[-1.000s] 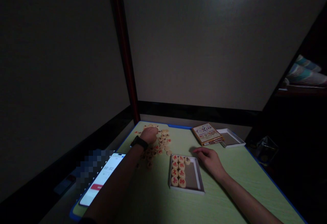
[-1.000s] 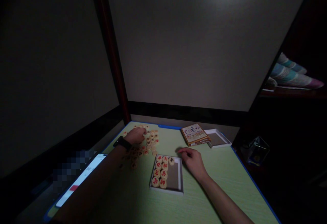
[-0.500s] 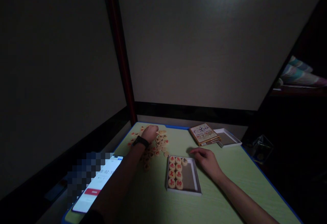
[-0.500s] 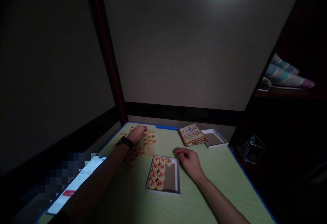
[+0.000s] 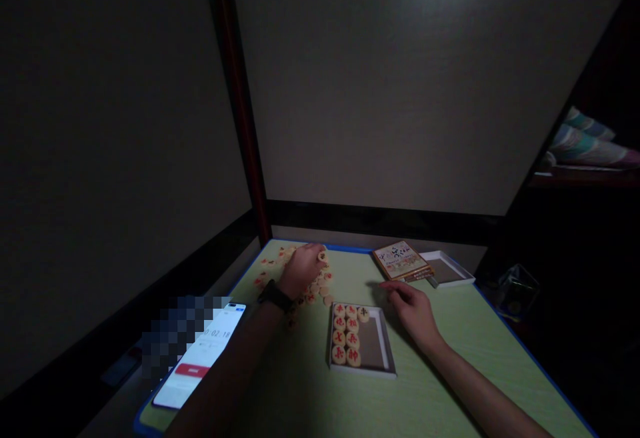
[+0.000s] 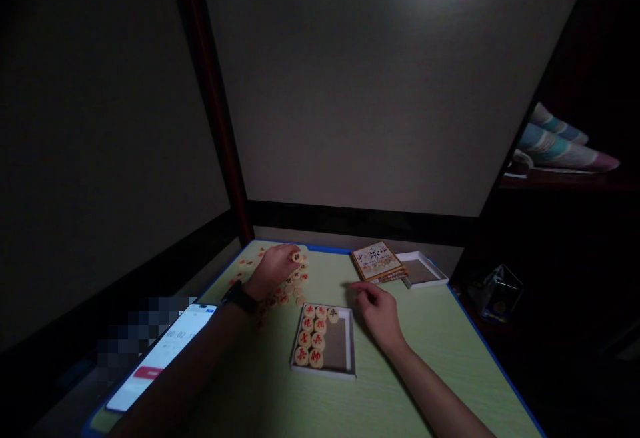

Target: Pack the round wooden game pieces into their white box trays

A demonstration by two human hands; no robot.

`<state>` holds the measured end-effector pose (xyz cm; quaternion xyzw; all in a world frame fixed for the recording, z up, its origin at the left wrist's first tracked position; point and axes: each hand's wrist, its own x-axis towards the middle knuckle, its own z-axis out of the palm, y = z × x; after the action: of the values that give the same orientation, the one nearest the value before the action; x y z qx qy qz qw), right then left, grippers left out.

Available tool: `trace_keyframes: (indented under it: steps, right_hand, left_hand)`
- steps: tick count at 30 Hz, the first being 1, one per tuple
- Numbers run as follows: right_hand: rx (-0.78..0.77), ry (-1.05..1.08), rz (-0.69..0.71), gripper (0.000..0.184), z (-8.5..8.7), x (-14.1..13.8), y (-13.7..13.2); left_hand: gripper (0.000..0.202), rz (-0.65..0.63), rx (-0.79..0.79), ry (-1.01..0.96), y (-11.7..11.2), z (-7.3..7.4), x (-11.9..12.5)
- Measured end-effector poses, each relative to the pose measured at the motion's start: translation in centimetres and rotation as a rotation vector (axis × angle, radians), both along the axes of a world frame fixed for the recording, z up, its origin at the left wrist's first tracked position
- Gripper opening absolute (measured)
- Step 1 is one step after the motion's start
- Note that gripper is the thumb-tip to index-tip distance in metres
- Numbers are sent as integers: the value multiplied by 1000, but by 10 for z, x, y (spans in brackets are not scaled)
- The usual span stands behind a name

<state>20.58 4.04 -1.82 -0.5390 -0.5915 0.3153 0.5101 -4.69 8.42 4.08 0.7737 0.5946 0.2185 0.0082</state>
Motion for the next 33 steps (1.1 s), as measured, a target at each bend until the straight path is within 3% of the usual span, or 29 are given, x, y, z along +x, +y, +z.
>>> trace_keyframes:
  steps: [6,11,18,24,33]
  right_hand:
    - [99,168,119,45,26,-16,-20]
    - [74,269,175,51,26,-29,-25]
    - [-7,333,207,48,17,-24,-18]
    - [-54,367,242,51,14,-25,-19]
    - [60,296,143,51,22,-13,-14]
  left_hand:
    - [28,-267,100,-188,-50,-4,46]
    - [25,-330,129,-217,-72,-13,70]
    - [23,-369,168,-296,-75,-26,76]
    - [23,-405,156,-355,-76,-28,73]
    - [31,-378,246,-376,-68,-33,59]
